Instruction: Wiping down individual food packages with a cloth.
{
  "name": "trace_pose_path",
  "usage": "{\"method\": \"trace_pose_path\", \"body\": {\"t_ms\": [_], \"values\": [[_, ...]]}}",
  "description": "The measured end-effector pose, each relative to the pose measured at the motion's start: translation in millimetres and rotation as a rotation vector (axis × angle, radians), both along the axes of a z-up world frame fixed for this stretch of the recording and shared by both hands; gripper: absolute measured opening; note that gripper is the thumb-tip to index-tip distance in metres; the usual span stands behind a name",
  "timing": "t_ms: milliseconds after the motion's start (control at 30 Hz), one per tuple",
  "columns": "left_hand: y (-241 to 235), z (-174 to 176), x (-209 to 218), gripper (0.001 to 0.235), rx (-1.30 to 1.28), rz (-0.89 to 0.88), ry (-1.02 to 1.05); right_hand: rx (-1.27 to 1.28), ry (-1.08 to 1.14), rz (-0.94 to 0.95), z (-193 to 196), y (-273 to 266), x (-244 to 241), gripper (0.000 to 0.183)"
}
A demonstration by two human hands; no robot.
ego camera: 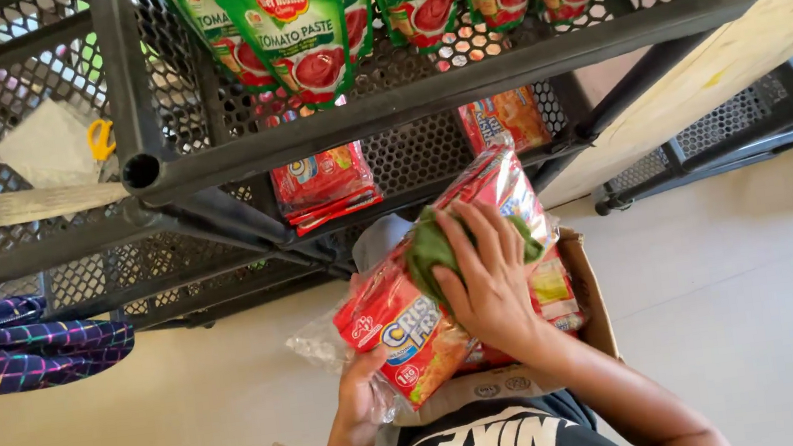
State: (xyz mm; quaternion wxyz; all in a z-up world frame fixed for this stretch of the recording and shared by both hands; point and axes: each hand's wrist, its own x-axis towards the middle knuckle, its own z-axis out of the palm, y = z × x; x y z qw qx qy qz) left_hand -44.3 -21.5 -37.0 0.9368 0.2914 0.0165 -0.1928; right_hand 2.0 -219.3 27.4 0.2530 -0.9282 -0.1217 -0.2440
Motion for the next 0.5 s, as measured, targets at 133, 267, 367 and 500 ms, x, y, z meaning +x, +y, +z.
{"method": "trace_pose_path", "body": {"t_ms": [133, 267, 367, 500], "values": [[5.8, -50.0, -6.3, 0.074, -0.072, -0.004, 0.053, 0.04, 0.048, -0.029, -15.1, 18.7, -32.6, 0.066], [14.0, -119.7, -24.5, 0.066, -0.09, 0.037, 0.167, 0.034, 0.1, 0.273, -10.3, 35.9, -46.8, 0.076], [14.1, -82.6, -23.5, 0.067, -0.032, 0.007, 0.108, 0.039, 0.071, 0.296, -5.6, 28.1, -32.0, 0.076], [9.3, -64.2, -23.8, 0.071, -0.051, -0.047, 0.017, 0.06, 0.038, 0.03, -2.9, 15.8, -17.3, 0.07]]}}
